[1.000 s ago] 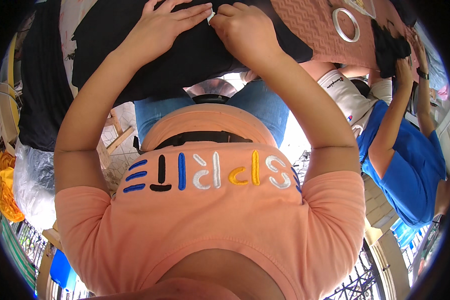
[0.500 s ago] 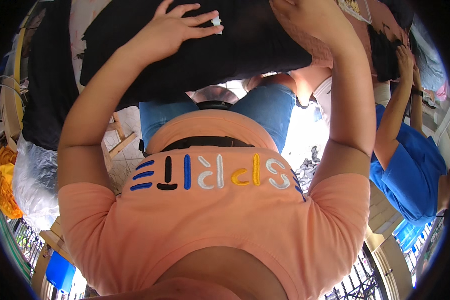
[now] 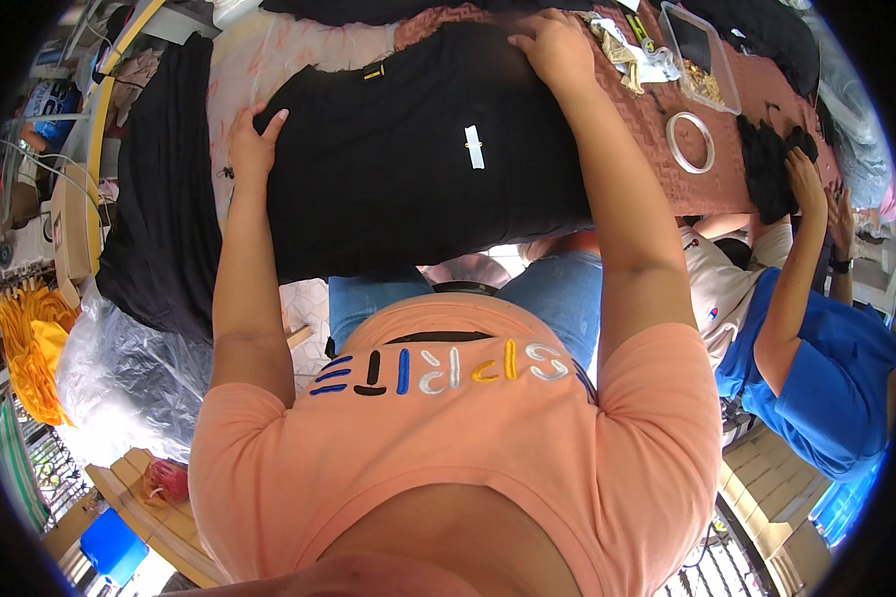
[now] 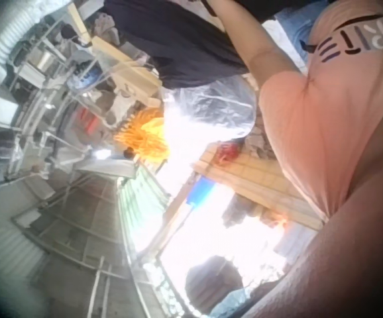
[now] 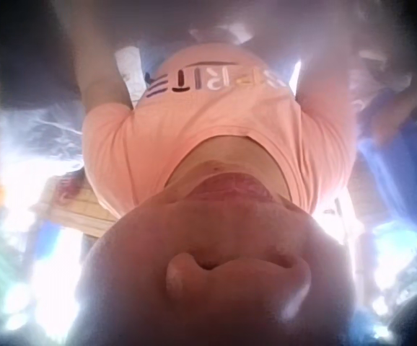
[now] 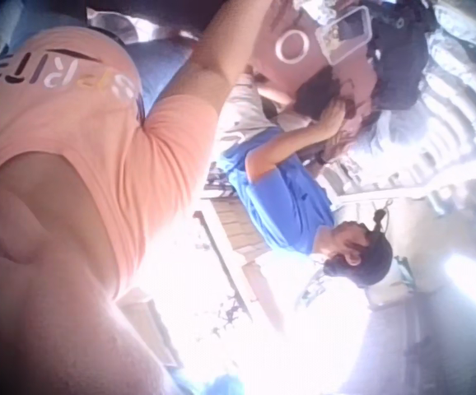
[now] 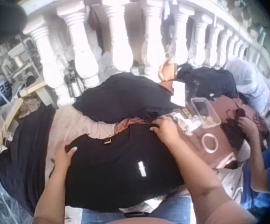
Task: The person applies adhesive labels to black garment pieces by hand, positioning white label strips onto the fabric and smoothing them down.
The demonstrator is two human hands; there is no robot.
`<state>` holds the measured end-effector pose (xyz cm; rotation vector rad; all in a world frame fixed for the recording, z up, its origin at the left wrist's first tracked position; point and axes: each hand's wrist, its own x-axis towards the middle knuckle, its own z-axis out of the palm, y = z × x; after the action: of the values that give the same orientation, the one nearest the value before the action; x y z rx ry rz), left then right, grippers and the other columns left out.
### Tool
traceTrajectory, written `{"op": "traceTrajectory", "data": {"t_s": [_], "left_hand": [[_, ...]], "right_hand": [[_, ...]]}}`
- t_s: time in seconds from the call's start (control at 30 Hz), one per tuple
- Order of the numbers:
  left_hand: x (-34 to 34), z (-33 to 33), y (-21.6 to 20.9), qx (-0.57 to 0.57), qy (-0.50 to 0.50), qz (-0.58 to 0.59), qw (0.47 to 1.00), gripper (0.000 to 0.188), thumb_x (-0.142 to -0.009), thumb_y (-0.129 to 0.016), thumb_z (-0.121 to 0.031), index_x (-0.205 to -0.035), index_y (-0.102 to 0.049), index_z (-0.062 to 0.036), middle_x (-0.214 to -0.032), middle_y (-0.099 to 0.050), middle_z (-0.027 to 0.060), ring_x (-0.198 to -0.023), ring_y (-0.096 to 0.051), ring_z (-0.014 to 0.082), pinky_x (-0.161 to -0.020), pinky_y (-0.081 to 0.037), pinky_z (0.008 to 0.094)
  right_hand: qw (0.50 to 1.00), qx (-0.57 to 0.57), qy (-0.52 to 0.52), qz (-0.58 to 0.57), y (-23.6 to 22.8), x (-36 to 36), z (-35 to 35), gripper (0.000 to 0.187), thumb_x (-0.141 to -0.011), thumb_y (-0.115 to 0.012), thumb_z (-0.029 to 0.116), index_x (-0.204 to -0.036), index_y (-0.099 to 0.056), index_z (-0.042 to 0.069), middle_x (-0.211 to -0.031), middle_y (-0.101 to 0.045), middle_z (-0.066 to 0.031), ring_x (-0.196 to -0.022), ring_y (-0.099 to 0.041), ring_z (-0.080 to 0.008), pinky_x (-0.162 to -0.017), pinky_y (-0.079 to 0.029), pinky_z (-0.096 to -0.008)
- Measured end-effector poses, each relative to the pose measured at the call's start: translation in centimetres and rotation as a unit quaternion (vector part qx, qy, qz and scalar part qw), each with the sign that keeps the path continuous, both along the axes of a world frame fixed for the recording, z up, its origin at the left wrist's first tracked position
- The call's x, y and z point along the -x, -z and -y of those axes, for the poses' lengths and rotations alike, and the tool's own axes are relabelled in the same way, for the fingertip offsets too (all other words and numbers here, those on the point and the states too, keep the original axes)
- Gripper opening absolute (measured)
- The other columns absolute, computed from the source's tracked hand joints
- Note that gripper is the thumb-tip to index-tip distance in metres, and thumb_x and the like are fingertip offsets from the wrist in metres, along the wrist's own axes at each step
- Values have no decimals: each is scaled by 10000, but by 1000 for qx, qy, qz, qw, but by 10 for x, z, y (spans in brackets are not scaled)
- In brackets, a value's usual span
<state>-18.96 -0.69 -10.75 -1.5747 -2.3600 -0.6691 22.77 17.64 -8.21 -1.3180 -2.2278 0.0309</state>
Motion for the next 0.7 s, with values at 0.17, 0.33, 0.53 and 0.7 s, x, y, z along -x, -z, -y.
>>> {"op": "traceTrajectory", "data": {"t_s": [0.17, 0.33, 0.53, 0.7], "left_hand": [[-10, -48, -21, -164, 80, 166, 969, 302, -941, -725, -334, -1004, -684, -42, -921, -739, 152, -837, -709, 312, -748, -526, 393], [-4, -83, -57, -258, 80, 34, 962, 279, -920, -748, -298, -989, -683, -36, -923, -738, 159, -847, -710, 355, -754, -537, 420], [-1, -63, -16, -94, 24, 30, 995, 314, -915, -743, -324, -1038, -690, -40, -993, -731, 154, -935, -702, 347, -809, -535, 419], [1, -42, -9, -58, 64, -26, 996, 402, -924, -722, -322, -1207, -659, -43, -1263, -655, 172, -1176, -610, 357, -983, -472, 450]], "right_hand": [[984, 104, 59, -132, 4, -17, -22, 238, -901, -732, 213, -1103, -744, 87, -1129, -707, -110, -1100, -653, -309, -958, -497, -361], [989, -59, 86, -103, -25, -4, -9, 91, -859, -721, 160, -907, -714, 84, -939, -695, -136, -952, -642, -359, -871, -498, -461], [993, -78, 70, -46, 8, -1, -20, 90, -842, -726, 185, -851, -724, 95, -926, -682, -130, -959, -636, -364, -870, -496, -475], [997, -44, 53, -35, -4, 7, -9, 98, -842, -721, 181, -895, -748, 103, -951, -692, -131, -981, -640, -365, -890, -507, -467]]}}
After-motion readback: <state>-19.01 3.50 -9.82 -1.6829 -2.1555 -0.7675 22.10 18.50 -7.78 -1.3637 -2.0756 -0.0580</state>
